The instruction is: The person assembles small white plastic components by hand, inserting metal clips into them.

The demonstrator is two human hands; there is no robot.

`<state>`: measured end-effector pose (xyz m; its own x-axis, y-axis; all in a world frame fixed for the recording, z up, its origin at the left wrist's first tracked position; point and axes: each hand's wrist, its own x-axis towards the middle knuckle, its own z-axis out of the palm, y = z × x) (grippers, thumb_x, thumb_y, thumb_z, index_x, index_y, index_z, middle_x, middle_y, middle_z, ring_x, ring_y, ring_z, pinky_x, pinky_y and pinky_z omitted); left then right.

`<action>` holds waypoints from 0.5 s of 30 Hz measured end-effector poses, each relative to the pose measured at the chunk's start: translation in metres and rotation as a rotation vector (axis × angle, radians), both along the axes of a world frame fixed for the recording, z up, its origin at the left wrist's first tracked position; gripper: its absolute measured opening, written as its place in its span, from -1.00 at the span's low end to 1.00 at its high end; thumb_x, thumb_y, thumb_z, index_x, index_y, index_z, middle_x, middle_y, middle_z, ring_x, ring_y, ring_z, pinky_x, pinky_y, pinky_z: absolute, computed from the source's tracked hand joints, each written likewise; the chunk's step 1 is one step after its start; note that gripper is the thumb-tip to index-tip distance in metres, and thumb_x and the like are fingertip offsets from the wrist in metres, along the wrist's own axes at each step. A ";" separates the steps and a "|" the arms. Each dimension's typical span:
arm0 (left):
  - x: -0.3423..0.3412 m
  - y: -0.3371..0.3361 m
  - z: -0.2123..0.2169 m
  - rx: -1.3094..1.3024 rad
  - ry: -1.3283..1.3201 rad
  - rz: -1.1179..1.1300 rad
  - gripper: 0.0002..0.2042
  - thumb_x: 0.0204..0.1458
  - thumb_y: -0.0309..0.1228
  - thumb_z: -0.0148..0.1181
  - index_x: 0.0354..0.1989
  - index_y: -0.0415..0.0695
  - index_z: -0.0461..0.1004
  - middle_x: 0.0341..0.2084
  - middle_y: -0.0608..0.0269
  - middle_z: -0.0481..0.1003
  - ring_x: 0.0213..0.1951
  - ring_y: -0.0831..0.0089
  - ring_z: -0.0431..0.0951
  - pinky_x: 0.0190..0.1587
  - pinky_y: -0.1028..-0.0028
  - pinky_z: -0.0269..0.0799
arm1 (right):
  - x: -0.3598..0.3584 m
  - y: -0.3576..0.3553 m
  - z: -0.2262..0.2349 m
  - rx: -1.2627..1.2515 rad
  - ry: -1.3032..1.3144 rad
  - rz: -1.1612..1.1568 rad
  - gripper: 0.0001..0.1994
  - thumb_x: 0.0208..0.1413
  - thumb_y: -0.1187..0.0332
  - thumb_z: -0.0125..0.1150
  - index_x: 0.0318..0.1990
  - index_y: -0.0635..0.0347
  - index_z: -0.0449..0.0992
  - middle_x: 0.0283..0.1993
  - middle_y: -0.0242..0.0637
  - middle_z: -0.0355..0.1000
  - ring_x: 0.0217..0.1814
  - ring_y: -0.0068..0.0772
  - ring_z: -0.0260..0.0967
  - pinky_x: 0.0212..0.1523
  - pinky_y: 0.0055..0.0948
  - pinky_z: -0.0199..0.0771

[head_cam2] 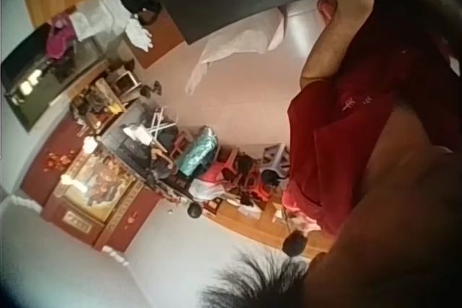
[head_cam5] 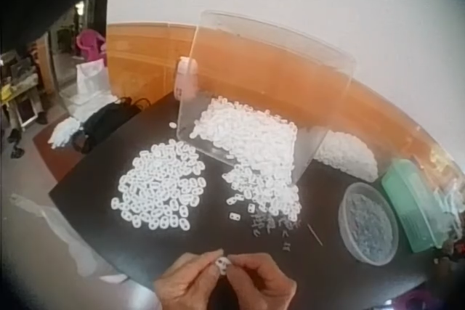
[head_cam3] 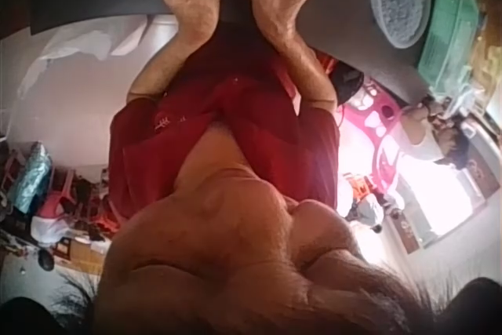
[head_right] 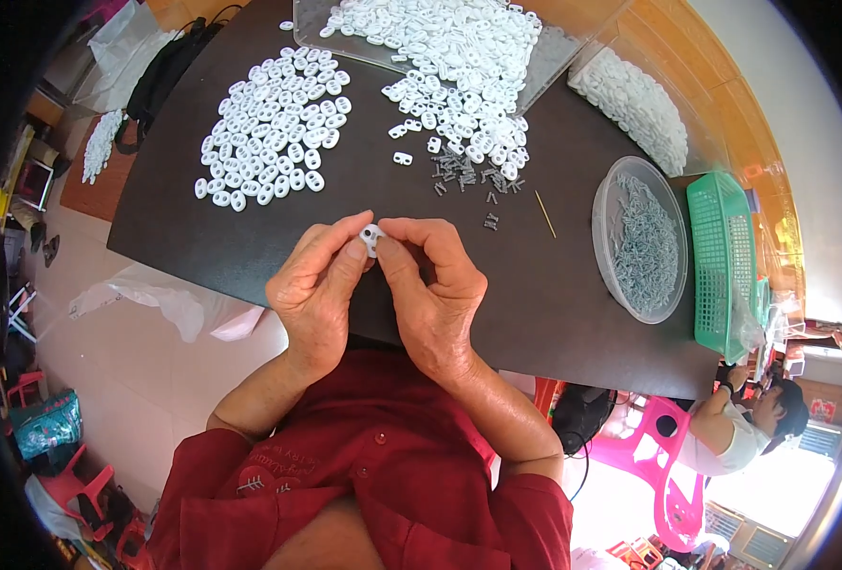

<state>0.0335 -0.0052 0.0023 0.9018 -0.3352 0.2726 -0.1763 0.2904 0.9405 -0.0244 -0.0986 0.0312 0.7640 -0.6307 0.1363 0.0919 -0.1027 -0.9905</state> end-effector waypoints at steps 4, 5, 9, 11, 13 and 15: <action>0.002 0.001 0.005 -0.029 0.106 -0.034 -0.80 0.07 -0.64 0.07 -0.13 -0.29 0.51 -0.47 0.41 0.37 -0.49 0.75 0.29 -0.49 0.71 0.20 | -0.003 -0.005 -0.004 -0.237 0.018 0.071 -0.77 -0.03 0.65 0.20 -0.16 0.32 0.48 -0.31 -0.44 0.38 -0.32 -0.68 0.30 -0.25 -0.67 0.34; 0.002 0.001 0.005 -0.029 0.106 -0.034 -0.80 0.07 -0.64 0.07 -0.13 -0.29 0.51 -0.47 0.41 0.37 -0.49 0.75 0.29 -0.49 0.71 0.20 | -0.003 -0.006 -0.004 -0.360 0.026 0.083 -0.73 -0.07 0.67 0.23 -0.15 0.31 0.48 -0.32 -0.44 0.37 -0.34 -0.67 0.29 -0.26 -0.67 0.34; 0.000 0.003 0.007 -0.098 0.217 -0.102 -0.80 0.08 -0.62 0.06 -0.12 -0.29 0.51 -0.46 0.42 0.37 -0.49 0.76 0.28 -0.49 0.73 0.18 | -0.004 -0.008 -0.006 -0.460 0.001 0.076 -0.69 -0.12 0.69 0.27 -0.16 0.31 0.48 -0.34 -0.42 0.36 -0.36 -0.65 0.30 -0.28 -0.66 0.33; 0.002 0.005 0.007 -0.103 0.226 -0.118 -0.80 0.08 -0.62 0.07 -0.12 -0.28 0.51 -0.46 0.42 0.37 -0.49 0.77 0.27 -0.49 0.73 0.17 | -0.005 -0.010 -0.005 -0.494 -0.010 0.074 -0.70 -0.11 0.68 0.27 -0.16 0.32 0.48 -0.34 -0.40 0.36 -0.36 -0.65 0.29 -0.29 -0.66 0.33; 0.005 0.007 0.006 -0.070 0.186 -0.179 -0.80 0.08 -0.61 0.08 -0.12 -0.35 0.49 -0.37 0.33 0.43 -0.33 0.67 0.40 -0.26 0.70 0.33 | -0.006 -0.011 -0.006 -0.477 -0.024 0.082 -0.70 -0.11 0.68 0.27 -0.16 0.32 0.48 -0.34 -0.40 0.36 -0.36 -0.66 0.29 -0.29 -0.66 0.32; 0.006 0.008 0.004 -0.065 0.177 -0.187 -0.80 0.09 -0.61 0.09 -0.12 -0.35 0.49 -0.37 0.34 0.43 -0.32 0.67 0.40 -0.25 0.70 0.32 | -0.006 -0.011 -0.007 -0.460 -0.037 0.090 -0.71 -0.11 0.68 0.27 -0.16 0.32 0.48 -0.34 -0.41 0.35 -0.35 -0.66 0.29 -0.30 -0.67 0.32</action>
<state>0.0393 0.0028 0.0062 0.8617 -0.4870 0.1422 0.0520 0.3635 0.9301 -0.0303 -0.1096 0.0241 0.8020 -0.4301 0.4144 0.1546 -0.5207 -0.8396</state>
